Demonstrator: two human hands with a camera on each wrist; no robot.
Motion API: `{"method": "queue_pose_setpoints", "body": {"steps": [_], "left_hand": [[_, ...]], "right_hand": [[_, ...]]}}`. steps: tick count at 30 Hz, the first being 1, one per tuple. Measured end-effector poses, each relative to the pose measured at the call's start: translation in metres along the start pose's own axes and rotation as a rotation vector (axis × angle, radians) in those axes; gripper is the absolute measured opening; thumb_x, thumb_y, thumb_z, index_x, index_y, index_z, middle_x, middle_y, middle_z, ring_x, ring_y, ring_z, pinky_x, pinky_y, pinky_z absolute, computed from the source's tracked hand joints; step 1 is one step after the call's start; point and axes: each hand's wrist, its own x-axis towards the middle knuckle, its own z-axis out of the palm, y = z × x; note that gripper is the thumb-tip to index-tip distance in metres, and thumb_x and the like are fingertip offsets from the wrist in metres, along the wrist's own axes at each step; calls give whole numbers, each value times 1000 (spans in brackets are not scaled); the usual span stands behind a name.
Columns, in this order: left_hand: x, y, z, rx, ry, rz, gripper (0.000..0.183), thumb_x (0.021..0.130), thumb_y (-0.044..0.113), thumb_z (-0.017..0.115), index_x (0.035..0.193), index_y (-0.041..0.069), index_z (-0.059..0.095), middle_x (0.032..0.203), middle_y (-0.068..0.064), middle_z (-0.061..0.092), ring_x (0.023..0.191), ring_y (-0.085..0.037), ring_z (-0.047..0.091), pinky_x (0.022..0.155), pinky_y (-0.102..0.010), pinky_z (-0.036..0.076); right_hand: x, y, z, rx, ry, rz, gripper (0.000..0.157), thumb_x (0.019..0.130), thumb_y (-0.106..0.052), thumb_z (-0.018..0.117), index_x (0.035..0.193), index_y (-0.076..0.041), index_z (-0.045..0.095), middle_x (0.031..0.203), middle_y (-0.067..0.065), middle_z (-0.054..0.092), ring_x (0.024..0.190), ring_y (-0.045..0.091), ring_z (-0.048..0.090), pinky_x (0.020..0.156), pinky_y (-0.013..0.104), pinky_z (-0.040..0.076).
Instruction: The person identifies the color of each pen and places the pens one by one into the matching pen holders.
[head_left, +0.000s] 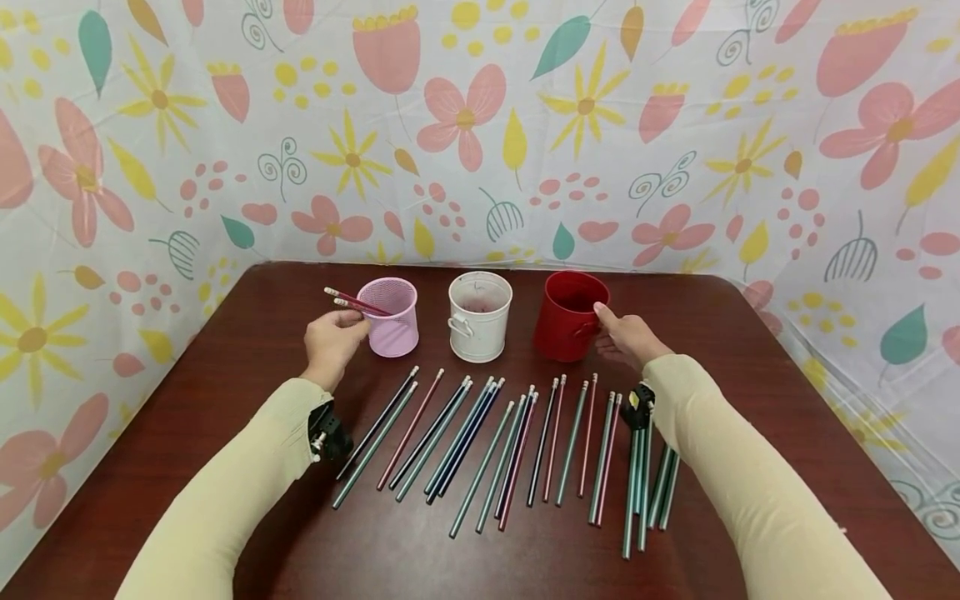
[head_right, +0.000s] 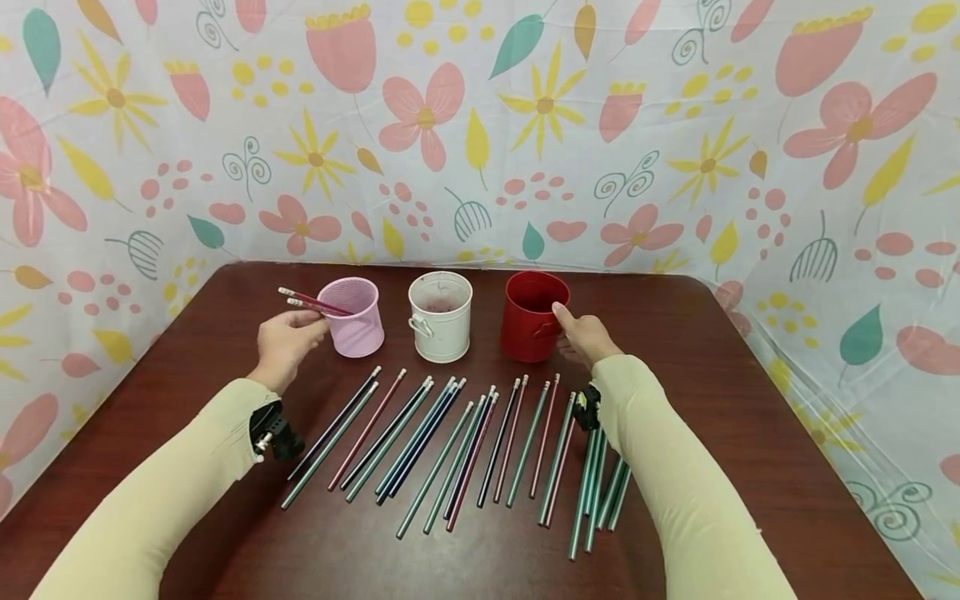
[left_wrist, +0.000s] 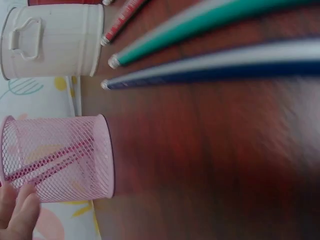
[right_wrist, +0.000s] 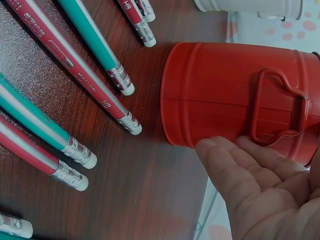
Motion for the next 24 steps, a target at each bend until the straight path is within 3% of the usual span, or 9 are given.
{"method": "queue_pose_setpoints", "body": {"steps": [6, 9, 14, 18, 24], "left_hand": [[-4, -4, -5, 156, -353, -36, 27, 78, 9, 72, 99, -9, 69, 71, -13, 68, 54, -9, 60, 52, -20, 51], [-6, -4, -4, 224, -507, -41, 23, 77, 7, 73, 92, -10, 70, 74, -18, 69, 53, -10, 60, 55, -25, 55], [-12, -5, 1, 443, -751, -28, 14, 76, 8, 74, 78, -5, 70, 65, -11, 65, 52, -14, 61, 54, -29, 55], [-19, -5, 6, 583, -828, 37, 11, 75, 7, 73, 70, 0, 67, 61, -7, 63, 50, -15, 61, 50, -28, 54], [-23, -6, 10, 659, -815, 91, 16, 75, 8, 73, 66, 2, 63, 56, -7, 61, 47, -14, 60, 47, -27, 53]], "right_hand": [[0, 0, -1, 14, 5, 6, 79, 100, -52, 28, 141, 16, 25, 136, 37, 38, 126, 46, 41, 105, 46, 36], [0, 0, -3, 8, 8, 6, 79, 100, -52, 27, 141, 16, 24, 137, 37, 38, 127, 46, 40, 105, 46, 36], [0, 1, -3, -4, 8, 12, 80, 100, -52, 29, 140, 17, 25, 136, 37, 39, 126, 46, 42, 104, 46, 37], [1, 2, -3, 5, -11, 13, 80, 100, -52, 30, 140, 16, 26, 137, 37, 38, 126, 45, 42, 104, 45, 37], [3, 0, -6, 90, -69, 70, 81, 98, -54, 34, 141, 13, 27, 137, 33, 41, 124, 40, 46, 103, 41, 40]]}}
